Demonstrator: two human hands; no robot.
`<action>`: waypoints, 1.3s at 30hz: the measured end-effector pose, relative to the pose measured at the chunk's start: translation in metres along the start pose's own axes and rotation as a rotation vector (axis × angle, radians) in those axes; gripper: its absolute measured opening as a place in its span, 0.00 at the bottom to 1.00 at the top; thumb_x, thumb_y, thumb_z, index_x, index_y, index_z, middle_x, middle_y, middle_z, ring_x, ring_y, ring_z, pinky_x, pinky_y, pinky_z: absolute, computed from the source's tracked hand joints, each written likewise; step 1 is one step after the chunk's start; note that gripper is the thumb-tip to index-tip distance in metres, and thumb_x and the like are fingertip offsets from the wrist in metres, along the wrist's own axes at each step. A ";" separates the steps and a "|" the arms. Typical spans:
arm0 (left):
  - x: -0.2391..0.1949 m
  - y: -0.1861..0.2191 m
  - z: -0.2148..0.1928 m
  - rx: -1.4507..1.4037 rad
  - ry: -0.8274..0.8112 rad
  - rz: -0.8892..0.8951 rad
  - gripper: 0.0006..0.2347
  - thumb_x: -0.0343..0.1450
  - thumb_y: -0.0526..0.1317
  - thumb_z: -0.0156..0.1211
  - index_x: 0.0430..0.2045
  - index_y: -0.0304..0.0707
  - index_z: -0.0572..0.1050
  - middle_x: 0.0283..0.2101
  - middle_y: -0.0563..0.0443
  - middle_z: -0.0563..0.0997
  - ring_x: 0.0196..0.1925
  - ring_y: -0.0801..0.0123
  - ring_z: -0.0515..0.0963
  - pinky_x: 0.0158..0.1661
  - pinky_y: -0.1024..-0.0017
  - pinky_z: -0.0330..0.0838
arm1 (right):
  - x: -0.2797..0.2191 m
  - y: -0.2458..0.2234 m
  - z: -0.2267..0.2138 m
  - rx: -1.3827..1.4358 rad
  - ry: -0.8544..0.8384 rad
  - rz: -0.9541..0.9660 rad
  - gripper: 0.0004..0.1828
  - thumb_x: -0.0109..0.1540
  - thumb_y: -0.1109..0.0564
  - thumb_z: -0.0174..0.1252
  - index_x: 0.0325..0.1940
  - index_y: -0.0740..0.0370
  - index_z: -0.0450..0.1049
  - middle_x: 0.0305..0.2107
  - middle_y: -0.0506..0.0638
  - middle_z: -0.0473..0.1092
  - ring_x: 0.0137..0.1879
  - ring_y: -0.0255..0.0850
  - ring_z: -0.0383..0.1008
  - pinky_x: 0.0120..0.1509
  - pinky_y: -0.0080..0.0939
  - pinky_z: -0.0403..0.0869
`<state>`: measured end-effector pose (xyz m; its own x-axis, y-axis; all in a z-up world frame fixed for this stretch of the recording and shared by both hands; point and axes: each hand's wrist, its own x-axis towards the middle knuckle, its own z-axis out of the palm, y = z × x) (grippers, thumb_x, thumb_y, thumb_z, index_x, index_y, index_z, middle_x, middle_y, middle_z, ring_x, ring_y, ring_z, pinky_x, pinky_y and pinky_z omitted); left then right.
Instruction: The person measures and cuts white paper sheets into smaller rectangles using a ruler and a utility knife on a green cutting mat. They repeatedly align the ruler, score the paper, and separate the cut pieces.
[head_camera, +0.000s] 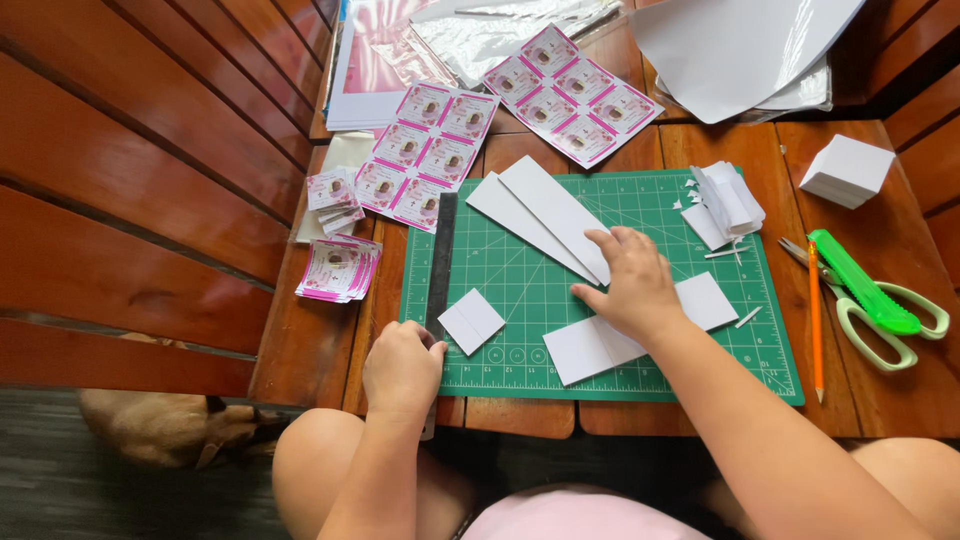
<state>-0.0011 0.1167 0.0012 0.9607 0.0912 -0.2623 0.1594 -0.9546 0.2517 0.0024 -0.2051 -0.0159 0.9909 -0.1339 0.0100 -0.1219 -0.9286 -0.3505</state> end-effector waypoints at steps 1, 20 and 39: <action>0.002 -0.001 0.002 -0.002 0.005 -0.002 0.10 0.65 0.52 0.69 0.29 0.52 0.80 0.37 0.56 0.77 0.46 0.57 0.83 0.47 0.57 0.79 | 0.008 0.001 0.006 0.000 0.003 -0.005 0.44 0.57 0.39 0.68 0.75 0.38 0.61 0.65 0.55 0.65 0.77 0.54 0.58 0.75 0.61 0.63; -0.002 0.017 -0.042 -0.181 -0.120 -0.182 0.10 0.62 0.49 0.67 0.28 0.47 0.77 0.40 0.45 0.83 0.53 0.48 0.82 0.55 0.57 0.74 | 0.106 0.032 0.016 0.128 0.116 -0.113 0.42 0.46 0.38 0.75 0.63 0.40 0.74 0.44 0.53 0.77 0.57 0.50 0.77 0.68 0.49 0.71; 0.004 0.014 -0.040 -0.195 -0.161 -0.166 0.12 0.61 0.49 0.65 0.32 0.47 0.78 0.42 0.46 0.84 0.56 0.52 0.82 0.56 0.58 0.73 | 0.008 0.006 -0.011 0.308 0.290 -0.263 0.14 0.61 0.48 0.68 0.51 0.44 0.81 0.49 0.46 0.73 0.66 0.46 0.70 0.72 0.52 0.67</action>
<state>0.0143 0.1147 0.0408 0.8718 0.1810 -0.4552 0.3673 -0.8564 0.3629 0.0093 -0.2154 -0.0077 0.9240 -0.0406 0.3802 0.1955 -0.8043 -0.5612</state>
